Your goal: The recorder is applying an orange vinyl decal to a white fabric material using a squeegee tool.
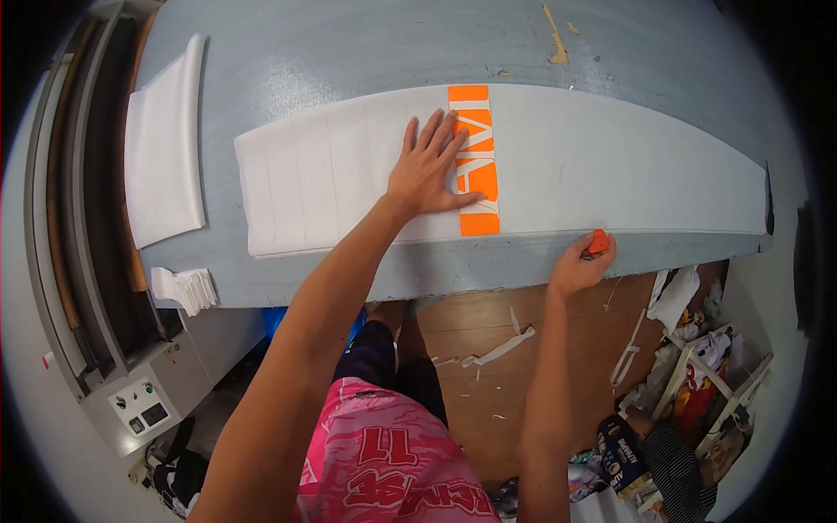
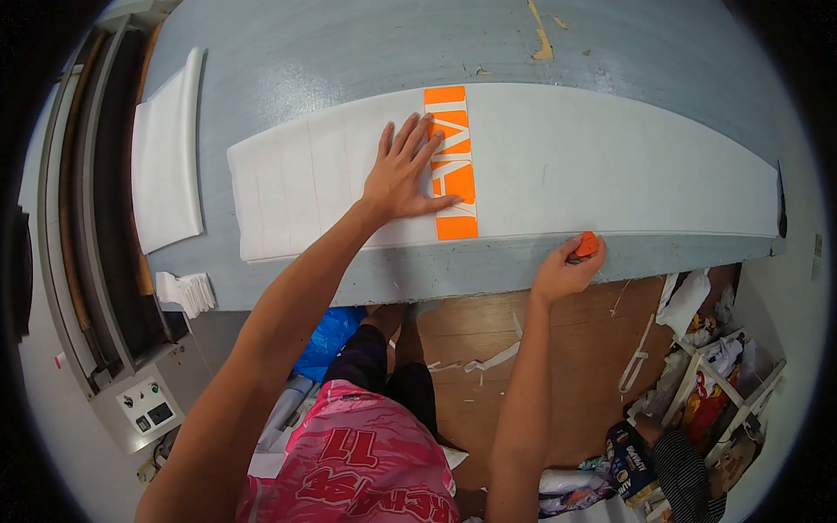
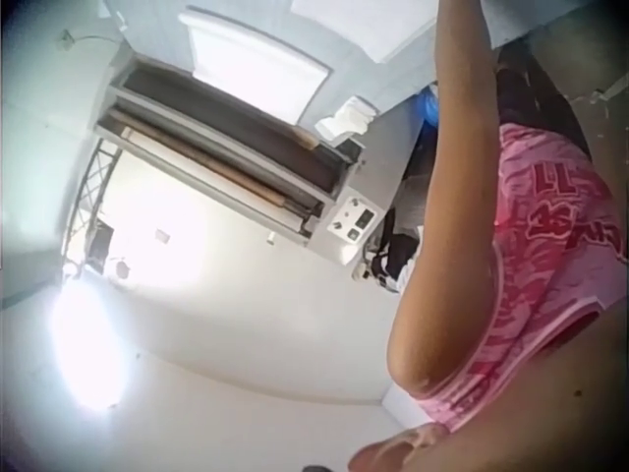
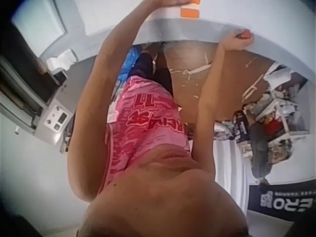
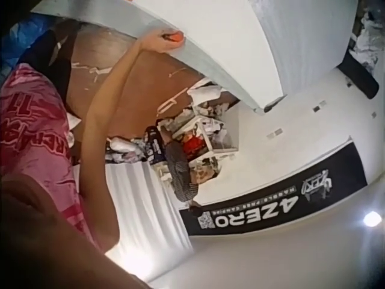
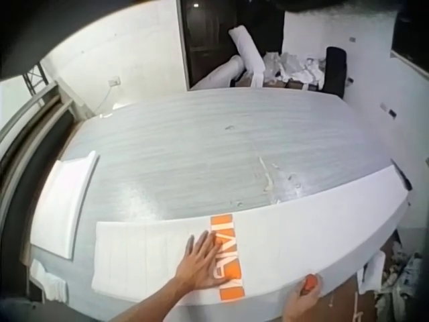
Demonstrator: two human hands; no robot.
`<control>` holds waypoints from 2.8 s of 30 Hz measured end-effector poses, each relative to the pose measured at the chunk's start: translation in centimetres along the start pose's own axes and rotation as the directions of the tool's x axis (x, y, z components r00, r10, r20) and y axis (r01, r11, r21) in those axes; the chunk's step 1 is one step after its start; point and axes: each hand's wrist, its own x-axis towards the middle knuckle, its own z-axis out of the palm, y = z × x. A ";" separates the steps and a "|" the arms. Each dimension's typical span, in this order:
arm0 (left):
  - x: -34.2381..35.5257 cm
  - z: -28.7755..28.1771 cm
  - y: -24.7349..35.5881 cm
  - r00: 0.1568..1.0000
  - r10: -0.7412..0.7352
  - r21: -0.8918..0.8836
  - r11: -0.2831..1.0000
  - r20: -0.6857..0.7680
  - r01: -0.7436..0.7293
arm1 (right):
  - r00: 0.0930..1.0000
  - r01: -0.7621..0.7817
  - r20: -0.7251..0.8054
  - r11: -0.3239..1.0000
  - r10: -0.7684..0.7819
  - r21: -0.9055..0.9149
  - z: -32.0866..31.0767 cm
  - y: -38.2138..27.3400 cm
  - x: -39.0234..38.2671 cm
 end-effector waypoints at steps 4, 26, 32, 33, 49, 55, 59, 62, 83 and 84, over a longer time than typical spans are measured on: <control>-0.2 0.0 -0.4 1.000 -0.003 0.002 1.000 0.003 0.003 | 0.999 -0.030 0.020 0.999 0.029 0.027 0.2 -0.7 -0.3; -0.1 -0.1 0.2 0.999 0.008 -0.065 0.998 -0.032 -0.010 | 0.979 -0.167 0.153 0.958 0.134 0.233 -1.9 -0.1 0.3; -0.4 -0.9 -1.1 0.998 0.001 -0.099 0.995 -0.064 -0.007 | 0.866 -0.304 0.497 0.850 0.057 0.431 0.3 -9.1 1.8; -0.2 -0.9 -1.1 0.997 -0.008 -0.100 0.995 -0.072 0.001 | 0.850 -0.250 0.527 0.887 0.009 0.388 1.6 -11.3 2.4; 1.1 -2.0 -1.4 1.000 -0.021 -0.172 0.985 -0.010 0.019 | 0.654 0.229 0.659 0.928 -0.371 0.295 16.4 -21.5 5.5; 1.6 -1.9 -1.5 0.997 -0.030 -0.170 0.984 0.069 0.042 | 0.633 0.231 0.666 0.917 -0.395 0.325 17.1 -21.7 5.8; 1.7 -1.9 -1.7 0.997 -0.037 -0.162 0.986 0.075 0.048 | 0.586 0.318 0.665 0.886 -0.464 0.338 17.0 -22.3 6.0; 1.8 -1.9 -1.6 0.998 -0.033 -0.169 0.985 0.057 0.042 | 0.572 0.338 0.667 0.878 -0.477 0.338 17.0 -22.2 6.1; 1.2 -1.5 -1.4 0.999 -0.029 -0.182 0.983 0.026 0.034 | 0.528 0.304 0.757 0.918 -0.385 0.254 11.4 -19.2 3.7; 1.2 -1.4 -1.5 0.999 -0.036 -0.166 0.985 0.016 0.038 | 0.523 0.298 0.765 0.921 -0.376 0.249 10.9 -19.1 3.4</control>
